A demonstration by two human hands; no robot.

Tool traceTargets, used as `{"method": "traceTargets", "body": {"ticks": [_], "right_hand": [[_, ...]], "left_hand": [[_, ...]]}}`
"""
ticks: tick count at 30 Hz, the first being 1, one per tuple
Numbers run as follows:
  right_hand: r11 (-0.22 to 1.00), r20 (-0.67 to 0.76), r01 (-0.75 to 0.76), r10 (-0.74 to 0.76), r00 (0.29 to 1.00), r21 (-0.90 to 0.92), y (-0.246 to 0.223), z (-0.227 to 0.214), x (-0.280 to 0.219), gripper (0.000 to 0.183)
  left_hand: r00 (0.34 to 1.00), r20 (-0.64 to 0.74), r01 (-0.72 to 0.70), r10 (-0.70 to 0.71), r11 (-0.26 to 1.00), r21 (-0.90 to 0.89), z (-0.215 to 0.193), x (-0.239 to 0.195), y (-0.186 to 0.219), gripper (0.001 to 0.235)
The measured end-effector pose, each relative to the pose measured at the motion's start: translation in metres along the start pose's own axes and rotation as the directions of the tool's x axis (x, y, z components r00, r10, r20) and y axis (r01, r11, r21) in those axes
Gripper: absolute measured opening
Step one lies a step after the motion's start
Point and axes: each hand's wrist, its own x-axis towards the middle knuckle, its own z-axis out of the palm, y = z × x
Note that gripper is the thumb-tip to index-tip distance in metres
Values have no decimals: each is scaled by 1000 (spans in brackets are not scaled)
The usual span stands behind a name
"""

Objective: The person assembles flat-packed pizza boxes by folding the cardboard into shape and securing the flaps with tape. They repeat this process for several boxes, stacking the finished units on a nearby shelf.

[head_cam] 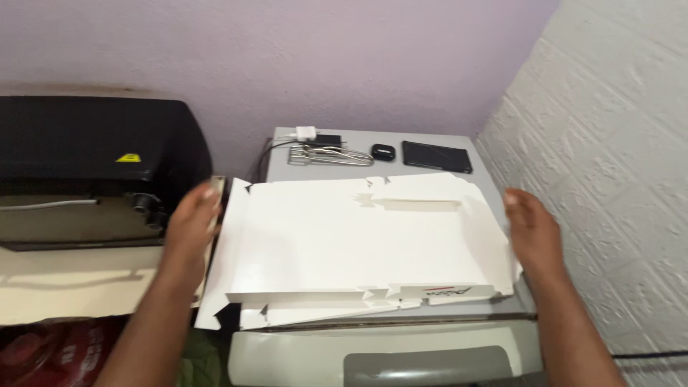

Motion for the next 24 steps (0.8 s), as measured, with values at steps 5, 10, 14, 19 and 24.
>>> {"method": "traceTargets", "body": {"ticks": [5,10,14,19,24], "right_hand": [[917,178,-350,318,931,193,37,-24,-4,56],[950,180,-305,311,933,-59,28,-17,-10,54],[954,186,-256,282,941,-153,32,-13,-7,54],[939,162,-180,235,958,-292,29,-9,-8,51],[934,189,-215,274,943,-285,18,-13,-12,51]], "left_hand": [[906,312,361,-285,905,-223,-2,-47,-32,106],[893,375,360,-247,893,-270,2,-61,-8,113],[887,421,288,-189,939,-185,2,-55,0,113],[899,395,282,-189,940,-191,12,-44,-1,107],[879,472,238,-61,915,-326,16,-32,-14,102]]}}
